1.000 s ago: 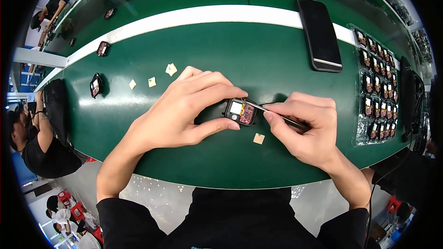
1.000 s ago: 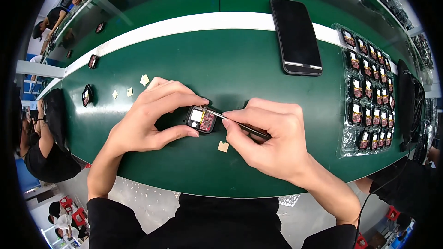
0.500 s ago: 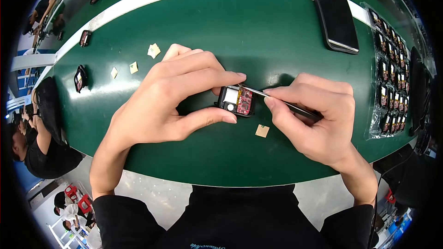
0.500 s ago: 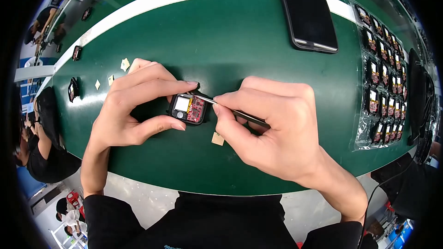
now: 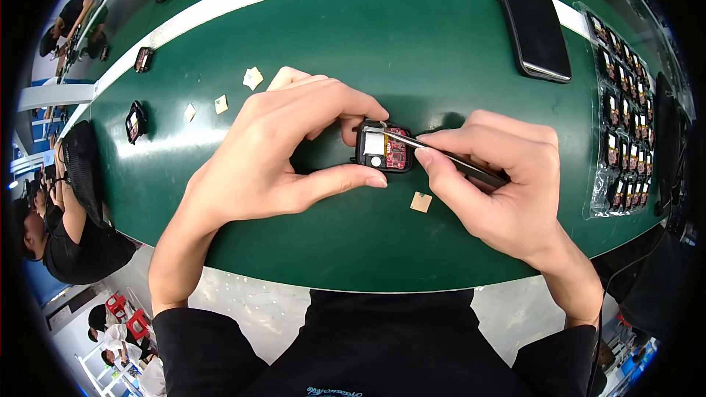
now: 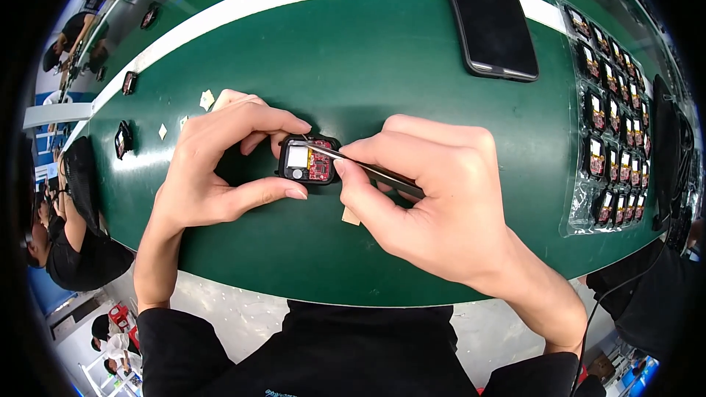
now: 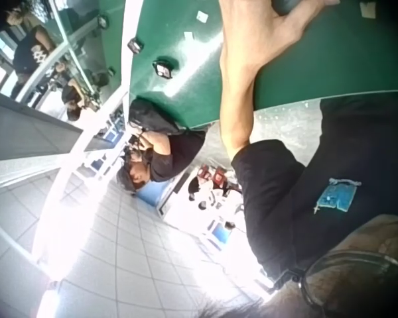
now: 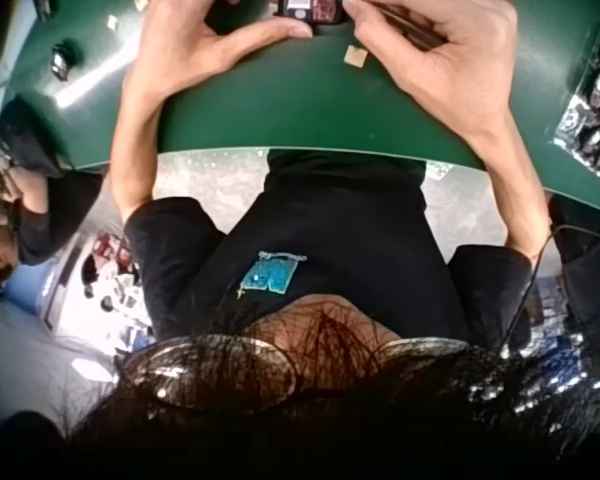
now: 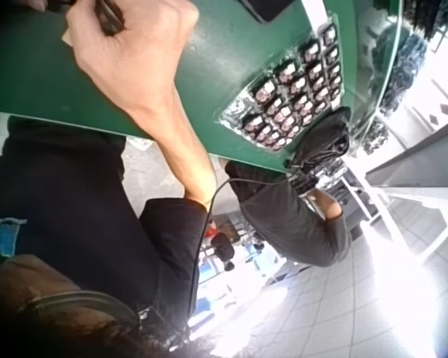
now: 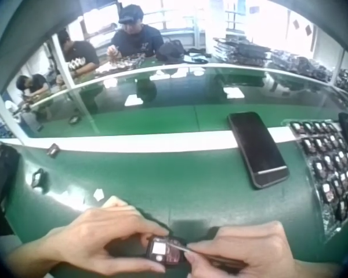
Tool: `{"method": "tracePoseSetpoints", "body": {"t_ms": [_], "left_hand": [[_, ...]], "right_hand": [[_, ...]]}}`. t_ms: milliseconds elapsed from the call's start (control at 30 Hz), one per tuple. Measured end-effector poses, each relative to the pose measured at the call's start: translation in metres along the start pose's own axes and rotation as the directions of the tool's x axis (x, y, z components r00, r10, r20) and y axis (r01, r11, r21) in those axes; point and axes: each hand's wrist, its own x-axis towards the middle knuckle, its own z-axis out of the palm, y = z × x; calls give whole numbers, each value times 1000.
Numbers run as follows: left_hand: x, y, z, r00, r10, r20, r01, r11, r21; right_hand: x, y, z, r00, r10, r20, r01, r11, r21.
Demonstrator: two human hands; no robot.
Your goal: Manually assemble internal components of small electronic devices at a workbench.
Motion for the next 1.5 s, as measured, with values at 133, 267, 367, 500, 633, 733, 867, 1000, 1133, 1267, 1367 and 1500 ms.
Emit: {"method": "tracePoseSetpoints", "body": {"t_ms": [133, 267, 367, 500, 633, 733, 867, 1000, 1133, 1267, 1367, 1500], "left_hand": [[0, -1, -3, 1000, -7, 11, 7, 1000, 4], [-2, -7, -1, 1000, 1, 3, -1, 999, -45], [-2, -6, -2, 1000, 5, -4, -5, 999, -47], [-1, -6, -2, 1000, 16, -8, -16, 999, -49], [-1, -5, -3, 1000, 12, 1, -12, 999, -31], [0, -3, -4, 1000, 9, 0, -9, 999, -30], [2, -2, -2, 999, 31, -7, -31, 1000, -1], [0, -4, 1, 996, 80, -32, -78, 995, 65], [1, -6, 0, 996, 87, -36, -84, 994, 63], [0, -9, 1, 996, 87, -19, -86, 995, 47], [-2, -13, -3, 995, 95, -2, -95, 995, 22], [1, -14, -9, 994, 84, 70, -80, 995, -62]], "right_hand": [[2, -2, -6, 996, 67, 64, -71, 994, 77], [2, -1, -8, 987, 131, 96, -140, 986, 95], [-1, -2, -7, 986, 151, 66, -158, 980, 120], [-2, 0, -10, 991, 121, 52, -125, 988, 91], [-1, 0, -6, 998, 57, 39, -60, 996, 63], [-2, 5, -4, 1000, -10, -5, 10, 1000, 28], [-2, 6, -5, 970, -243, -29, 230, 946, -229], [-3, 7, -1, 951, -306, -40, 283, 918, -279], [-3, 8, 1, 942, -331, -50, 305, 910, -281], [-2, 7, 2, 948, -316, -39, 296, 918, -264], [-2, 4, -2, 979, -204, 11, 204, 970, -134], [-4, 7, -4, 998, -68, 8, 68, 996, 62]]}}
